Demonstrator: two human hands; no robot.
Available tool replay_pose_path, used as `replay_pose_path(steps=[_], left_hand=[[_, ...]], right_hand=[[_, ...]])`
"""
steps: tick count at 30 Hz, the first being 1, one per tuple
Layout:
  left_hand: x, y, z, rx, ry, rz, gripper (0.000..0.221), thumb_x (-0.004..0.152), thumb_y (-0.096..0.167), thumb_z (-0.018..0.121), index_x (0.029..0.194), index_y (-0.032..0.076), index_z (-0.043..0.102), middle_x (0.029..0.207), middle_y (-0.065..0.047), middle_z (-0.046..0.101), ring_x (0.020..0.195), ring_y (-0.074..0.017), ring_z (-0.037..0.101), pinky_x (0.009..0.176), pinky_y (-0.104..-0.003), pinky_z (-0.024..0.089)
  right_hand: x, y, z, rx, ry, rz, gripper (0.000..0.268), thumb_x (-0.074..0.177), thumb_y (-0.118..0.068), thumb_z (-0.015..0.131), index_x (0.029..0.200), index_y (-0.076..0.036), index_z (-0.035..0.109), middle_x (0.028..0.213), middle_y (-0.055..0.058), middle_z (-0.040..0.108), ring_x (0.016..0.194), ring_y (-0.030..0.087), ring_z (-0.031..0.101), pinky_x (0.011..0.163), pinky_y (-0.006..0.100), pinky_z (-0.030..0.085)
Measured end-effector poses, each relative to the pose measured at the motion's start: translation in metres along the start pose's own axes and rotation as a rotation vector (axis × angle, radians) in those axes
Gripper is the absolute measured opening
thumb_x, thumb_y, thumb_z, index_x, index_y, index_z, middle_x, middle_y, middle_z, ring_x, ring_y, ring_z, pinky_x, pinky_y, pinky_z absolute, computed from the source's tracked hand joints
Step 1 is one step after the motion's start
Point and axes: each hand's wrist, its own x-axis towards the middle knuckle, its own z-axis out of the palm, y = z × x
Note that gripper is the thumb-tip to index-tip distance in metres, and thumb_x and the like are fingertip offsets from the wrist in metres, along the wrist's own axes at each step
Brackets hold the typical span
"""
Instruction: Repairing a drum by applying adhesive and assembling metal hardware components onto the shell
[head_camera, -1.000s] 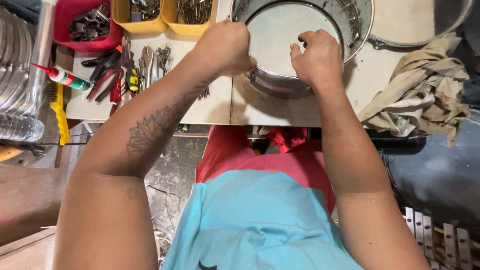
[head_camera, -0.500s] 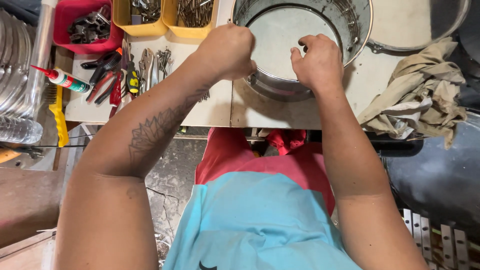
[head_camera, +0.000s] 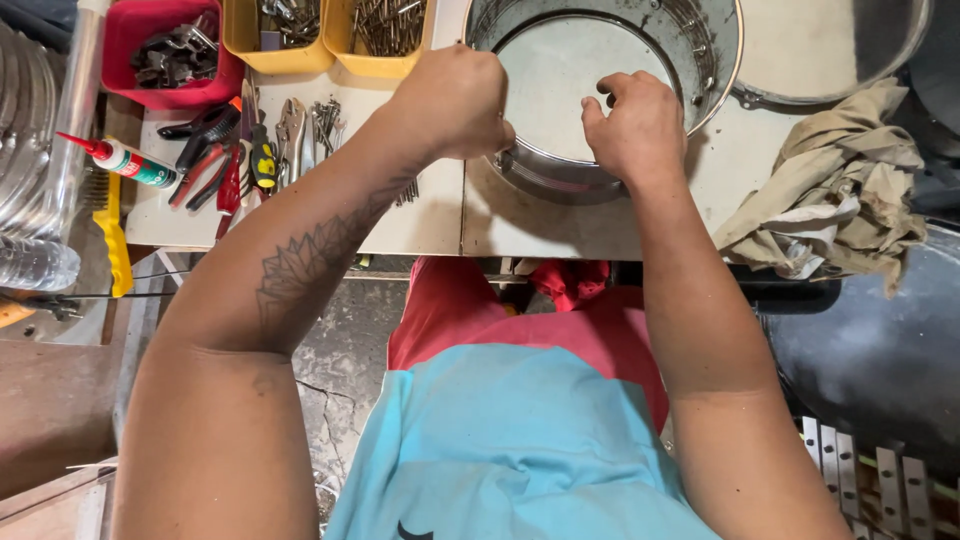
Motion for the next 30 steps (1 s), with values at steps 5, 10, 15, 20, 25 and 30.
replay_pose_path(steps=[5,10,15,20,25,30], left_hand=[[0.015,-0.017,0.043,-0.112,0.213,0.301,0.022,0.074,0.005,0.068,0.078,0.027,0.071,0.088,0.000,0.067,0.087,-0.0311,0.056,0.073,-0.045,0.046],[-0.011,0.002,0.010,-0.149,0.068,0.148,0.018,0.087,0.001,0.075,0.091,0.018,0.077,0.101,0.001,0.063,0.099,-0.0237,0.049,0.088,-0.041,0.047],[0.006,-0.012,0.028,0.028,0.162,0.168,0.022,0.080,0.032,0.070,0.077,0.010,0.071,0.081,-0.014,0.072,0.085,-0.0383,0.065,0.073,-0.054,0.054],[0.006,-0.005,0.033,-0.109,0.072,0.267,0.025,0.076,0.004,0.069,0.080,0.029,0.074,0.098,0.003,0.063,0.102,-0.0288,0.050,0.086,-0.047,0.039],[-0.009,0.003,0.006,-0.274,-0.016,0.116,0.036,0.085,0.003,0.064,0.115,0.019,0.075,0.114,-0.007,0.060,0.118,-0.0308,0.048,0.102,-0.047,0.039],[0.000,-0.004,0.013,0.017,0.035,0.012,0.026,0.084,0.038,0.071,0.082,0.012,0.075,0.087,-0.015,0.075,0.091,-0.0382,0.070,0.081,-0.055,0.053]], right_hand=[[-0.001,0.004,0.005,-0.011,0.034,-0.036,0.036,0.097,-0.039,0.065,0.118,-0.012,0.078,0.113,0.016,0.070,0.102,0.040,0.064,0.082,0.056,0.050],[-0.004,-0.004,-0.004,-0.005,0.015,-0.008,0.035,0.097,-0.037,0.065,0.119,-0.011,0.077,0.115,0.015,0.070,0.102,0.038,0.064,0.079,0.055,0.051],[-0.001,-0.002,-0.001,-0.032,0.005,-0.029,0.039,0.098,-0.038,0.062,0.121,-0.010,0.076,0.117,0.018,0.070,0.106,0.040,0.063,0.088,0.055,0.049],[-0.002,-0.005,-0.004,-0.031,0.010,-0.002,0.037,0.098,-0.039,0.064,0.120,-0.012,0.077,0.117,0.016,0.070,0.105,0.039,0.063,0.086,0.055,0.049],[0.001,0.002,0.004,-0.028,0.031,-0.012,0.037,0.096,-0.039,0.064,0.117,-0.013,0.077,0.115,0.017,0.070,0.103,0.041,0.064,0.082,0.057,0.050],[0.003,0.007,0.009,-0.058,0.052,-0.047,0.036,0.097,-0.039,0.065,0.117,-0.013,0.078,0.112,0.016,0.071,0.100,0.040,0.065,0.081,0.055,0.051]])
